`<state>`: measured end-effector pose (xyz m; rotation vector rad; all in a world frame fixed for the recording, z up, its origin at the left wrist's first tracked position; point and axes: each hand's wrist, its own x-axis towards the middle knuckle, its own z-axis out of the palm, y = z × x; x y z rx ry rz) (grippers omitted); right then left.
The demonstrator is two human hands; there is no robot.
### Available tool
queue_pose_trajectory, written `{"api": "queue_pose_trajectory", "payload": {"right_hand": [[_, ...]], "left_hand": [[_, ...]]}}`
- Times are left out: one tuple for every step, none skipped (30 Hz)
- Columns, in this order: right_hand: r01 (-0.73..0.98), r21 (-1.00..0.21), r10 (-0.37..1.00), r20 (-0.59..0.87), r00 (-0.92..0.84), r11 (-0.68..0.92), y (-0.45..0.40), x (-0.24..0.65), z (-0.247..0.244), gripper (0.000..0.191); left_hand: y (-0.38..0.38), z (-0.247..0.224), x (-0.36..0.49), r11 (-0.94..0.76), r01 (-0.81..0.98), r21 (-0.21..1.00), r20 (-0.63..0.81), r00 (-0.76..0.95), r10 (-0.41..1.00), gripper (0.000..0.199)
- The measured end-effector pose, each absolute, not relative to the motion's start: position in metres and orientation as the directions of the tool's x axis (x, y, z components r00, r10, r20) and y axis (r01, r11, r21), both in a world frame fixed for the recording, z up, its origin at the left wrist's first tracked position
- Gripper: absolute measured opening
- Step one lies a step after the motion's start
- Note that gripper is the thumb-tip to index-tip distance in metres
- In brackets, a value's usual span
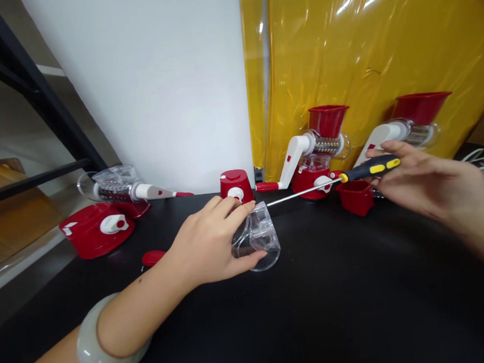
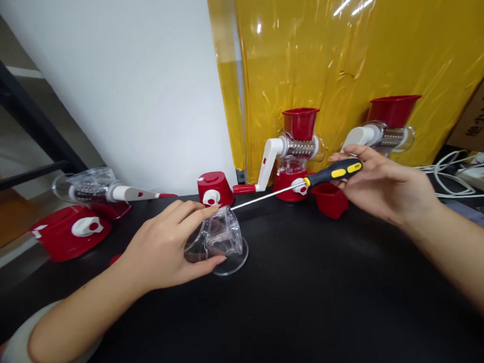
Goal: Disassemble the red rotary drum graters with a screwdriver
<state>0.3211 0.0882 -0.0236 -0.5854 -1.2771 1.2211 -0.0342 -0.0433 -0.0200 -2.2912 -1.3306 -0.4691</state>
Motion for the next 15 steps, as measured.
{"api": "queue_pose_trajectory", "payload": {"right_hand": [[-0.362,-0.881,0.91,0.382,-0.163,0.305,0.088,0.3207,-0.0232,0.028],[-0.339,-0.892,0.92,0.364,-0.145,0.299,0.0881,0.3206,-0.0231,0.023],[-0.269,-0.917,0.934,0.336,-0.122,0.295,0.0885,0.321,-0.0231,0.022],[-0.151,-0.945,0.947,0.305,-0.104,0.288,0.0891,0.3216,-0.0235,0.028],[0.002,-0.96,0.956,0.28,-0.092,0.281,0.0899,0.3224,-0.024,0.038],[0.161,-0.946,0.959,0.269,-0.086,0.28,0.0907,0.3234,-0.0249,0.048],[0.291,-0.912,0.957,0.276,-0.087,0.289,0.0915,0.3243,-0.0259,0.053],[0.363,-0.879,0.951,0.296,-0.094,0.309,0.0922,0.3248,-0.0269,0.055],[0.367,-0.87,0.943,0.319,-0.093,0.33,0.0928,0.3248,-0.0278,0.054],[0.312,-0.886,0.938,0.337,-0.076,0.344,0.0932,0.3243,-0.0285,0.051],[0.222,-0.911,0.938,0.344,-0.054,0.347,0.0933,0.3231,-0.0288,0.049],[0.123,-0.932,0.94,0.339,-0.035,0.341,0.093,0.3214,-0.0287,0.049],[0.035,-0.942,0.943,0.333,-0.019,0.334,0.0924,0.3193,-0.0281,0.05],[-0.032,-0.945,0.945,0.327,-0.009,0.326,0.0915,0.3171,-0.0271,0.051],[-0.075,-0.944,0.947,0.322,0.001,0.321,0.0904,0.3149,-0.0259,0.052]], "left_hand": [[-0.0432,-0.02,-0.0341,-0.434,0.877,-0.206,0.498,0.476,0.725,0.063],[-0.043,-0.02,-0.034,-0.433,0.877,-0.205,0.497,0.475,0.726,0.063],[-0.0427,-0.02,-0.0339,-0.432,0.878,-0.205,0.495,0.474,0.728,0.063],[-0.0424,-0.0201,-0.034,-0.432,0.879,-0.204,0.493,0.473,0.73,0.064],[-0.0421,-0.0202,-0.0341,-0.431,0.879,-0.202,0.491,0.472,0.732,0.064],[-0.0419,-0.0204,-0.0343,-0.43,0.881,-0.2,0.49,0.47,0.734,0.064],[-0.0418,-0.0206,-0.0346,-0.428,0.882,-0.2,0.49,0.468,0.736,0.064],[-0.0418,-0.0208,-0.0349,-0.427,0.881,-0.201,0.491,0.468,0.735,0.064],[-0.0419,-0.0209,-0.0352,-0.428,0.881,-0.203,0.493,0.47,0.732,0.064],[-0.042,-0.0209,-0.0354,-0.429,0.879,-0.207,0.495,0.472,0.73,0.064],[-0.0421,-0.0209,-0.0356,-0.43,0.878,-0.21,0.496,0.474,0.727,0.065],[-0.0422,-0.0207,-0.0356,-0.431,0.877,-0.212,0.497,0.476,0.725,0.064],[-0.0422,-0.0204,-0.0356,-0.432,0.877,-0.212,0.497,0.477,0.725,0.064],[-0.0422,-0.02,-0.0355,-0.432,0.877,-0.212,0.496,0.477,0.726,0.064],[-0.0421,-0.0197,-0.0354,-0.433,0.876,-0.211,0.493,0.478,0.727,0.063]]}}
